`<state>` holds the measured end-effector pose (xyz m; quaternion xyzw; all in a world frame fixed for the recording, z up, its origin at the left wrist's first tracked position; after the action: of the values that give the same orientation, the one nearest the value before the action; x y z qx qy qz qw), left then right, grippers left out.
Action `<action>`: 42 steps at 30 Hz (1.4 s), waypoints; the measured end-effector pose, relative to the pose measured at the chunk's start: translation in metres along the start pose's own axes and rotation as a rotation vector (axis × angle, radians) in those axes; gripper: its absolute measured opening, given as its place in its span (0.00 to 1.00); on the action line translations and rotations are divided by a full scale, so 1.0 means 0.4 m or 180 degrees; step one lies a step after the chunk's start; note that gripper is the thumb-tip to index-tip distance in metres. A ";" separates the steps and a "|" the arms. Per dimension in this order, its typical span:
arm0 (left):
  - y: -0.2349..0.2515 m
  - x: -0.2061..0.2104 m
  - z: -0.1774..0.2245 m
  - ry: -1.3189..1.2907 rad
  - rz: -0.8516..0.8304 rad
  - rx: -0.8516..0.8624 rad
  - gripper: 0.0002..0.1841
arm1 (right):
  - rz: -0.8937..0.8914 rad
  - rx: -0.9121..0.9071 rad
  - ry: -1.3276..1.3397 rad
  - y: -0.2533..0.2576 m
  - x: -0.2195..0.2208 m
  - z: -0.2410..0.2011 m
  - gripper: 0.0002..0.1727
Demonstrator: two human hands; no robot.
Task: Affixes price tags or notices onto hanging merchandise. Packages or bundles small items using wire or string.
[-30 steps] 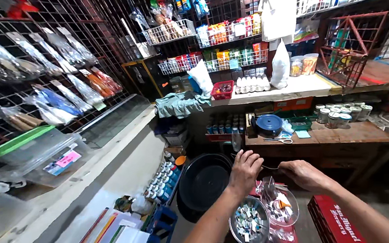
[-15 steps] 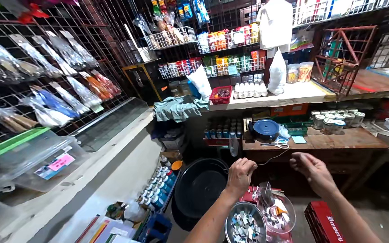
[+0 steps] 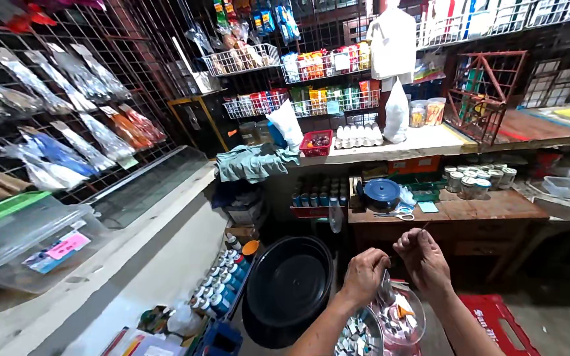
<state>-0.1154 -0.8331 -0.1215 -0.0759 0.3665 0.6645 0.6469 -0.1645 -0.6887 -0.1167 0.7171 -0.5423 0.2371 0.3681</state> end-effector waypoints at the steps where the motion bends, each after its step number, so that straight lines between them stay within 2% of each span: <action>1: -0.004 0.004 0.005 -0.0099 -0.0097 -0.0041 0.16 | -0.0049 -0.0081 -0.0092 -0.002 0.003 0.001 0.22; 4: -0.014 0.026 0.023 -0.0447 -0.0159 -0.0079 0.17 | -0.0233 -0.0060 -0.0349 -0.014 0.009 -0.002 0.18; 10: -0.047 0.056 0.032 -0.1025 -0.0280 -0.0080 0.17 | -0.0421 0.0145 0.0138 -0.045 0.013 -0.035 0.14; 17: -0.073 0.076 0.026 -0.1312 -0.0357 -0.0109 0.15 | -0.0742 0.0411 0.0253 -0.077 0.006 -0.037 0.16; 25: -0.113 0.068 0.027 -0.1428 -0.0755 0.0198 0.17 | -0.1125 0.0652 -0.0648 -0.109 -0.010 -0.082 0.16; 30: -0.144 0.069 0.021 -0.1198 -0.1098 0.0321 0.17 | -0.1510 0.0924 -0.1204 -0.134 -0.028 -0.084 0.16; 32: -0.147 0.067 0.024 -0.1046 -0.1295 0.0238 0.14 | -0.1739 0.1151 -0.1641 -0.135 -0.029 -0.093 0.16; 34: -0.133 0.061 0.030 -0.0905 -0.1460 -0.0060 0.14 | -0.1740 0.1275 -0.1867 -0.118 -0.028 -0.096 0.16; 39: -0.074 0.025 0.043 -0.0741 -0.1323 -0.0580 0.16 | -0.1227 0.1509 -0.0535 -0.070 -0.038 -0.072 0.19; 42: -0.065 0.015 0.041 -0.0708 -0.1340 -0.0719 0.17 | -0.0997 0.1523 -0.0215 -0.069 -0.037 -0.055 0.19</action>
<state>-0.0864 -0.8212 -0.1233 -0.1487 0.1927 0.5562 0.7946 -0.1411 -0.6587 -0.1215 0.8660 -0.3656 0.2746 0.2023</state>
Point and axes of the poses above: each hand's wrist, its own y-axis towards the middle knuckle, its own x-axis out of the palm, z = x × y, the point moved 2 cm from there along y, towards the middle knuckle, and after that the axes turned 2 degrees about z, right-handed, at the moved point
